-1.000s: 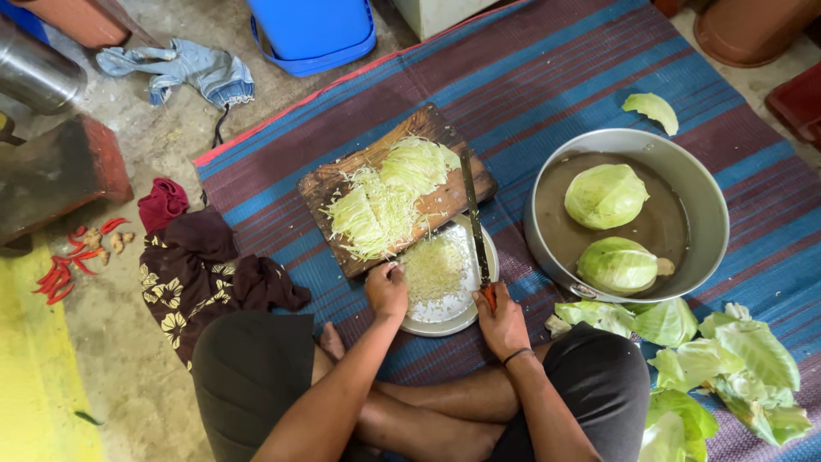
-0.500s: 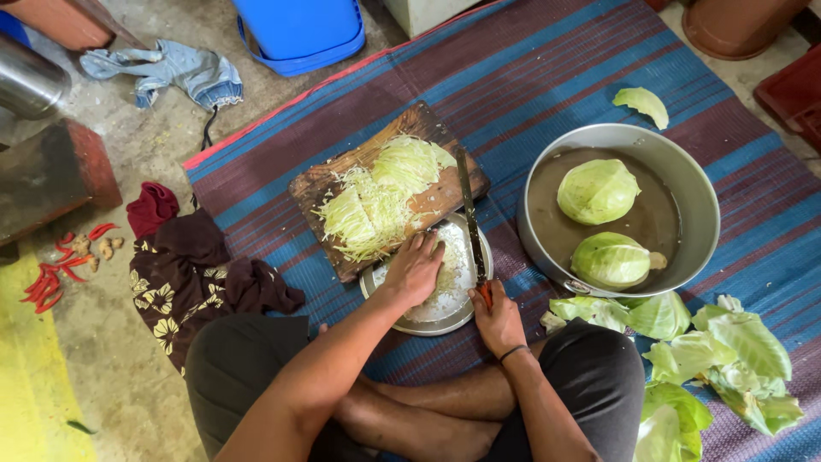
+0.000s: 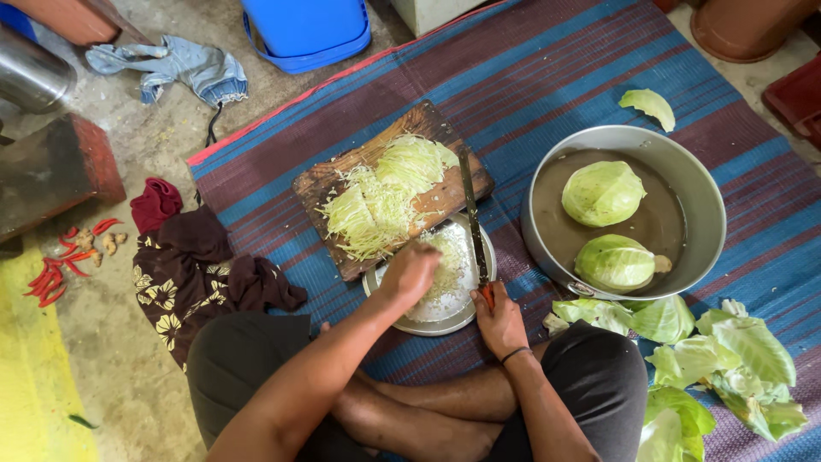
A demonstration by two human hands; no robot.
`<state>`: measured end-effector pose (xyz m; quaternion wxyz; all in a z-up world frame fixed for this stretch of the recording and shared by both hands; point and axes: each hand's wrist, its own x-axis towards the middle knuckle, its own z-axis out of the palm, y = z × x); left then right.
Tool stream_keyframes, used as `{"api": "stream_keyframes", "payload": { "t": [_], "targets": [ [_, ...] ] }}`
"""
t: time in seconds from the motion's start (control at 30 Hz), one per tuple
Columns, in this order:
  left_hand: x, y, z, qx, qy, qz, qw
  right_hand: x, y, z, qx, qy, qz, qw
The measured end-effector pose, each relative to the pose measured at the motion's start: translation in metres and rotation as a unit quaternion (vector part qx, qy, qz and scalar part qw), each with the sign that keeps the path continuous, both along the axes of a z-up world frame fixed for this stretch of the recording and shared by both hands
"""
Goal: The person sits on a mat and chops cabbage on a wooden board using a knife. They wash the cabbage in a metal pot of water, peel off outer leaves, and slice the vegetable into thin strips, placing the chopped pieces into a metal bowl.
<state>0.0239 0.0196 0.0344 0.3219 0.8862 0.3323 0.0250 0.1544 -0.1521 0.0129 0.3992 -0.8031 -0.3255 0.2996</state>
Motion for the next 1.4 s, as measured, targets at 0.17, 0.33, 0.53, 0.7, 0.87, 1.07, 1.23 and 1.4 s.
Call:
{"api": "stream_keyframes", "payload": {
  "t": [0.17, 0.33, 0.53, 0.7, 0.87, 1.07, 1.23, 1.4],
  "targets": [
    [0.029, 0.040, 0.035, 0.024, 0.035, 0.039, 0.998, -0.001, 0.001, -0.001, -0.031, 0.005, 0.001, 0.999],
    [0.040, 0.064, 0.005, 0.193, 0.144, -0.048, 0.969, 0.000, 0.001, -0.001, -0.008, 0.004, -0.003, 1.000],
    [0.025, 0.056, -0.021, 0.289, 0.197, -0.150, 0.925, 0.001, -0.001, -0.002, 0.006, 0.000, 0.001, 1.000],
    [0.027, 0.054, -0.017, 0.241, 0.202, -0.174, 0.933, 0.001, -0.001, -0.007, -0.003, -0.016, 0.004, 1.000],
    [0.013, 0.057, -0.005, 0.104, 0.019, -0.036, 0.994, 0.003, -0.003, -0.017, 0.009, -0.017, 0.007, 1.000],
    [-0.039, 0.103, 0.049, 0.042, -0.228, 0.174, 0.957, 0.003, -0.004, -0.019, 0.006, -0.031, 0.015, 0.999],
    [-0.080, 0.114, 0.055, 0.149, -0.133, 0.160, 0.967, -0.003, -0.001, -0.013, -0.006, -0.023, 0.028, 0.999],
    [-0.071, 0.105, 0.020, 0.241, -0.067, 0.179, 0.951, -0.013, -0.004, 0.004, -0.022, -0.028, 0.042, 0.998]
  ]
}}
